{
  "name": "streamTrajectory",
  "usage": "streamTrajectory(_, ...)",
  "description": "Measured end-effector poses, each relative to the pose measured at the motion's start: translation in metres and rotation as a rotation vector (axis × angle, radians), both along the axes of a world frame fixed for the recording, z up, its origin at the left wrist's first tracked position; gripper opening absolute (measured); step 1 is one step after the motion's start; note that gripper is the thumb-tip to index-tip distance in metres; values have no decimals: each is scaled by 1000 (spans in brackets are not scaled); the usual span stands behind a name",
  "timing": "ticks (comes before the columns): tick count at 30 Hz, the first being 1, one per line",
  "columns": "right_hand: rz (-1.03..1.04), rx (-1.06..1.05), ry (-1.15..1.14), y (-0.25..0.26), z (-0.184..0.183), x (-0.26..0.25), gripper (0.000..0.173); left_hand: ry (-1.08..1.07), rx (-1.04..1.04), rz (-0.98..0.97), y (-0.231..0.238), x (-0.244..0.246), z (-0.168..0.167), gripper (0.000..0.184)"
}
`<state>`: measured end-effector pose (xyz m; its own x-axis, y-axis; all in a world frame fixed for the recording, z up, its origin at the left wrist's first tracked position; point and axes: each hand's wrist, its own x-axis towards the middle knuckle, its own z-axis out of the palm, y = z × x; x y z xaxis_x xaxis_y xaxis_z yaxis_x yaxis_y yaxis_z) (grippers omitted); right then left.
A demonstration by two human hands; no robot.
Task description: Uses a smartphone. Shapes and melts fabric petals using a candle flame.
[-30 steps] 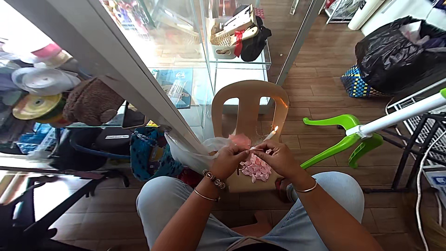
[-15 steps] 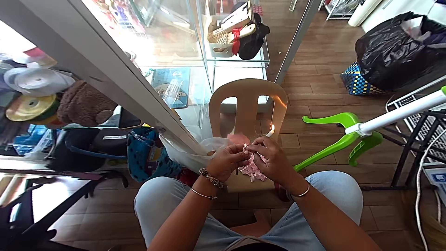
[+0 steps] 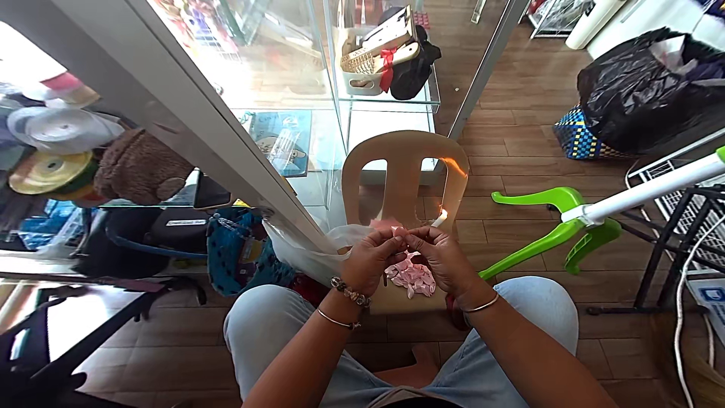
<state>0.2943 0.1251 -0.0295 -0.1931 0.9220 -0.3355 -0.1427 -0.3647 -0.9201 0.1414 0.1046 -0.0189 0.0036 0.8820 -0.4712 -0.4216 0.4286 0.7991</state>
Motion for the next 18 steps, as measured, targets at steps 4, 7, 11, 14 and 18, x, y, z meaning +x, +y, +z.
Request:
streamTrajectory(4, 21, 52, -67, 1, -1, -1, 5, 127, 98, -31, -2, 1, -2, 11)
streamTrajectory(7, 56, 117, -110, -1, -3, 1, 6, 215, 141, -44, -3, 1, -4, 5)
streamTrajectory(11, 78, 123, -90, -2, -3, 4, 6, 193, 120, -36, -3, 0, -4, 7)
streamTrajectory(14, 73, 82, -61, -3, -1, 5, 7, 163, 92, -39, -3, 1, -3, 8)
streamTrajectory(18, 58, 38, -24, -3, 1, 6, 6, 145, 78, -43, -3, 2, -2, 7)
